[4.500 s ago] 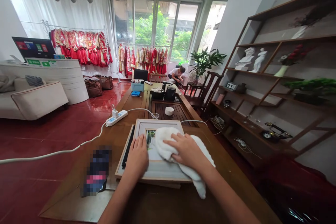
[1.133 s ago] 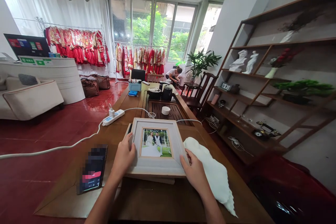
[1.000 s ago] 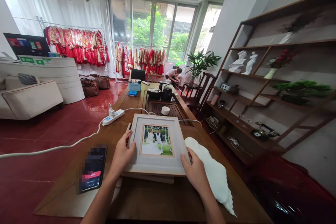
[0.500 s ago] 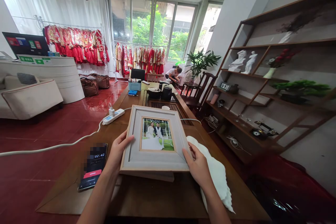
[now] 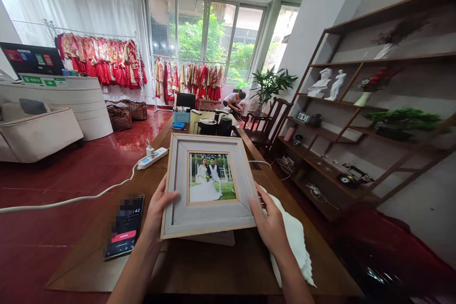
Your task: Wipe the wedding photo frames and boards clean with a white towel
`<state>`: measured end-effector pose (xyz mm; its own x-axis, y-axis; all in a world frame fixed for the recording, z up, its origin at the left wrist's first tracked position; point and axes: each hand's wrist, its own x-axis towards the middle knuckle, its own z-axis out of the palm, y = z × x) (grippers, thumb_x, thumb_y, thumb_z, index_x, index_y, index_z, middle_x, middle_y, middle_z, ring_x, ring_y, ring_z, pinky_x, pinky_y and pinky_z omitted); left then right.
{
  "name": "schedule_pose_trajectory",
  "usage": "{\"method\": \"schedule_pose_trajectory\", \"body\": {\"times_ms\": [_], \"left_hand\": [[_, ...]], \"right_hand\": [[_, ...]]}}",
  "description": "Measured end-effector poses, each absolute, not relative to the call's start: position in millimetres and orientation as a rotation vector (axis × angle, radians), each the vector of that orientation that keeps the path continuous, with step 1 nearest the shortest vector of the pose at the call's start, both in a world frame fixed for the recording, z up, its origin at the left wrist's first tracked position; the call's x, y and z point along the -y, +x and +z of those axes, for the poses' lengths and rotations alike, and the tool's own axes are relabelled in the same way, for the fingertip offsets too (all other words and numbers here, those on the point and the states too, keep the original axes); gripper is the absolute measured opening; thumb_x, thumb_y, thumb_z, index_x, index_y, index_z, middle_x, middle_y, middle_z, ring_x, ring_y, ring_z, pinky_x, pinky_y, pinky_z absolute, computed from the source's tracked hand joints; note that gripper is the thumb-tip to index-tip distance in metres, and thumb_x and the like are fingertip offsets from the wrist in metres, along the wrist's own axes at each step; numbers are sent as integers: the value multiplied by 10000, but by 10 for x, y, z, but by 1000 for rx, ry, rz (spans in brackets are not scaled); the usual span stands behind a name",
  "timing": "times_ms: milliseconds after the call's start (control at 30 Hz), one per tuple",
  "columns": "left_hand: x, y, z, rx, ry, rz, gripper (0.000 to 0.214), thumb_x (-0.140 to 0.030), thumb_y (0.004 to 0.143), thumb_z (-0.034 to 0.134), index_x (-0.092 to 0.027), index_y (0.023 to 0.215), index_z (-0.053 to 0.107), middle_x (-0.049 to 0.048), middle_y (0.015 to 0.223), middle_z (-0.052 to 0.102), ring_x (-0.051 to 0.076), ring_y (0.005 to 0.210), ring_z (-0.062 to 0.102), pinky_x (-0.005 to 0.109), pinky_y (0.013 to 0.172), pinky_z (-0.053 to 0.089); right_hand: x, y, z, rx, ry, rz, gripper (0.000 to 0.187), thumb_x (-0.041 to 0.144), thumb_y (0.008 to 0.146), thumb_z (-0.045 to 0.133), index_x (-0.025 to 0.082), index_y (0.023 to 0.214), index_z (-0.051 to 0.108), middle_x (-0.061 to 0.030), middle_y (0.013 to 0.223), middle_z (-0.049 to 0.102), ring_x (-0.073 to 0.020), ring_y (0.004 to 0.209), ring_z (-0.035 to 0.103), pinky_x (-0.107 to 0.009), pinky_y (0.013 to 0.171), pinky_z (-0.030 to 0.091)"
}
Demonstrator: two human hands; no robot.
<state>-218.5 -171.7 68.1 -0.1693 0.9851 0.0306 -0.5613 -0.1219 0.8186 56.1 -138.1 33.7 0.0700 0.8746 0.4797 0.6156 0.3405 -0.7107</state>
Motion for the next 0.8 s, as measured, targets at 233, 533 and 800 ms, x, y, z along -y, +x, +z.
{"method": "schedule_pose_trajectory", "body": {"times_ms": [233,533,800], "left_hand": [[1759,-2111,708,-816,729,1679,767,-287,694,687,-255,1399,386,46,1163,662,241,955,668,297,796,552],[1880,-1936,872,-939,795,1761,762,-304,673,724,-270,1370,418,35,1318,569,276,1145,578,325,892,527],[2042,-1791,1198,-856,1277,1685,722,-390,774,669,-285,1414,350,51,1429,448,271,1291,440,332,1011,437]], "right_hand": [[1754,139,478,2147,-1153,-304,905,602,657,638,330,1454,305,-55,1532,213,-435,1356,207,-638,1071,151],[1502,-135,301,2225,-938,-421,745,114,803,450,300,1484,214,-75,1515,259,-331,1379,239,-588,1076,243],[1438,-165,199,1829,-695,146,477,387,837,547,270,1299,548,-68,1432,419,-309,1306,392,-544,1090,286]]}}
